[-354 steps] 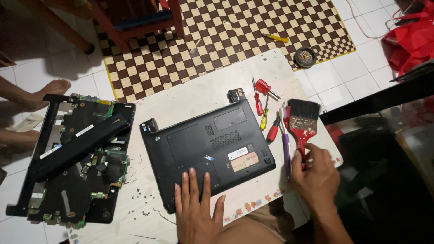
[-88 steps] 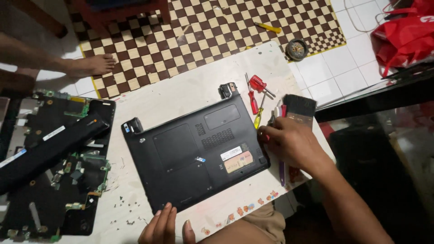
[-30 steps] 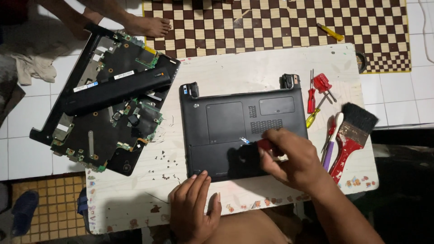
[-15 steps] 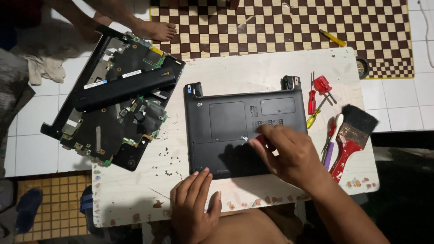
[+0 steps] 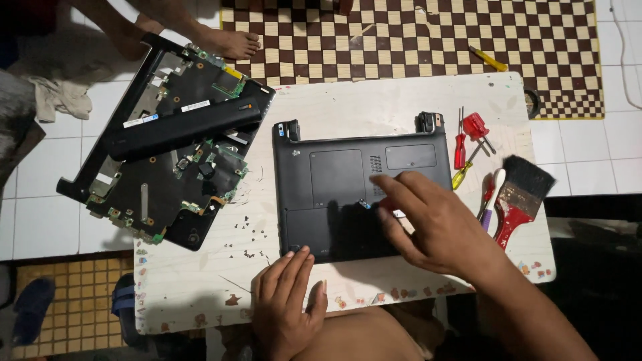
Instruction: Cleaning dust from laptop internals with a brush and removing screws to disassemble the casing.
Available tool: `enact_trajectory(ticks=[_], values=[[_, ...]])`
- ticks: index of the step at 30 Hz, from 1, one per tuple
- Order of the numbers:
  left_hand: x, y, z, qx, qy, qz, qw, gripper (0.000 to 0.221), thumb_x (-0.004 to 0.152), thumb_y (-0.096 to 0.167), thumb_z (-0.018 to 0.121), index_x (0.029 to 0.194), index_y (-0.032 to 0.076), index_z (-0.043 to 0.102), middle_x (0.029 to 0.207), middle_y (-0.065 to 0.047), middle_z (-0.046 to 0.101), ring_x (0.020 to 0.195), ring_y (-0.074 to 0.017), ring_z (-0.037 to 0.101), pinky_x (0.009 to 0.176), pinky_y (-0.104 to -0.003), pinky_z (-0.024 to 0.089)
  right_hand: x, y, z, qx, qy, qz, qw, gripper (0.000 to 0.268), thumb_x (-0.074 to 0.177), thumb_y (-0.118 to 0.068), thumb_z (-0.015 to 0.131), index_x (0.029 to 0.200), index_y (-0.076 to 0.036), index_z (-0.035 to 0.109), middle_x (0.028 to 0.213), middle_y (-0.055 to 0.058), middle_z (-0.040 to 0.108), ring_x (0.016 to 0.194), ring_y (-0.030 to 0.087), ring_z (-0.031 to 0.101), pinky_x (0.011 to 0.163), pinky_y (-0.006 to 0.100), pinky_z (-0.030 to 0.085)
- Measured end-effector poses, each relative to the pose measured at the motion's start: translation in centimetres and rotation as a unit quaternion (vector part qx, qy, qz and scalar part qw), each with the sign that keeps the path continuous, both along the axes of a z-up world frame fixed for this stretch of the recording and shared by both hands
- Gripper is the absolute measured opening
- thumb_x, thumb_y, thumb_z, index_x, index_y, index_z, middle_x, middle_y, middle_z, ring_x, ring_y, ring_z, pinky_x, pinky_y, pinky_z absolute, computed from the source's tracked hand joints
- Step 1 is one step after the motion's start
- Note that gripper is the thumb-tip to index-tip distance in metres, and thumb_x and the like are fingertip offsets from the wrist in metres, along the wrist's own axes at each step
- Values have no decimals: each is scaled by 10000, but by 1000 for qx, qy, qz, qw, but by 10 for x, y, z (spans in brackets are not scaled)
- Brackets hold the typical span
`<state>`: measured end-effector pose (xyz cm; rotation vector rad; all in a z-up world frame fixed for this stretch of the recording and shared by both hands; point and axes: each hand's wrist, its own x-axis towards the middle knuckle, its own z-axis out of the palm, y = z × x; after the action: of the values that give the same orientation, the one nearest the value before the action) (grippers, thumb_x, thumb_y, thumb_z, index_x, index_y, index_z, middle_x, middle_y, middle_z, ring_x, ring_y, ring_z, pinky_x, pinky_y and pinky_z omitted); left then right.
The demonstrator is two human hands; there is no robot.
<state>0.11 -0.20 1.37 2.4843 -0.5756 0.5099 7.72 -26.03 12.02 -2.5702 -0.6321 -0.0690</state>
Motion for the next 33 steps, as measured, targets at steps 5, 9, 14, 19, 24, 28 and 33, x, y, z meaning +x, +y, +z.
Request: enact_trajectory(ticks=[5,9,14,19,24,28,33], values=[[3,3,18,-10,50,-13,999,354,898,320,676,1168,94,716,1316,-39,705,1162,-254,642,943,-429,484,0,-3,-16,-44,-86,-13,995,433,1024,-290,595,1391,-64,553,866,90,595,628,249,536,460,397,415],[17,-6,52,-57,112,7,992,293,913,267,700,1138,84,743,1194,-39,748,1099,-258,658,972,-414,480,4,2,7,25,-44,38,998,399,1008,-22,600,1394,19,510,994,174,543,785,318,532,624,432,453],[79,-20,62,-75,225,-138,962,440,979,335,615,1318,56,645,1256,-90,687,1122,-285,620,928,-429,496,3,-3,17,117,37,63,990,235,929,24,560,1161,-6,538,1056,138,620,913,277,608,796,366,520],[133,-55,38,-109,235,-326,909,246,936,172,642,1116,10,688,1123,-122,674,1036,-331,607,925,-455,498,0,-4,19,145,2,104,984,229,960,-32,591,1186,-13,627,1177,185,632,1114,335,668,920,412,553],[151,-66,19,-145,203,-360,899,74,837,84,774,897,88,731,896,-40,754,843,-277,651,718,-406,524,-3,0,16,78,-51,7,996,459,883,-258,811,1236,-3,668,982,159,601,779,231,667,696,342,593],[154,-68,32,-127,203,-360,902,288,913,347,762,898,65,704,850,-61,704,811,-269,622,693,-407,499,-1,0,6,111,-69,-22,991,229,926,-128,776,1065,11,657,816,109,604,637,183,571,564,293,471],[157,-68,41,-159,253,-387,872,72,875,161,773,863,130,709,822,-13,727,844,-227,656,714,-370,516,-1,1,19,117,16,45,992,477,860,-28,588,1337,-10,568,1209,170,598,1008,304,681,875,399,558]])
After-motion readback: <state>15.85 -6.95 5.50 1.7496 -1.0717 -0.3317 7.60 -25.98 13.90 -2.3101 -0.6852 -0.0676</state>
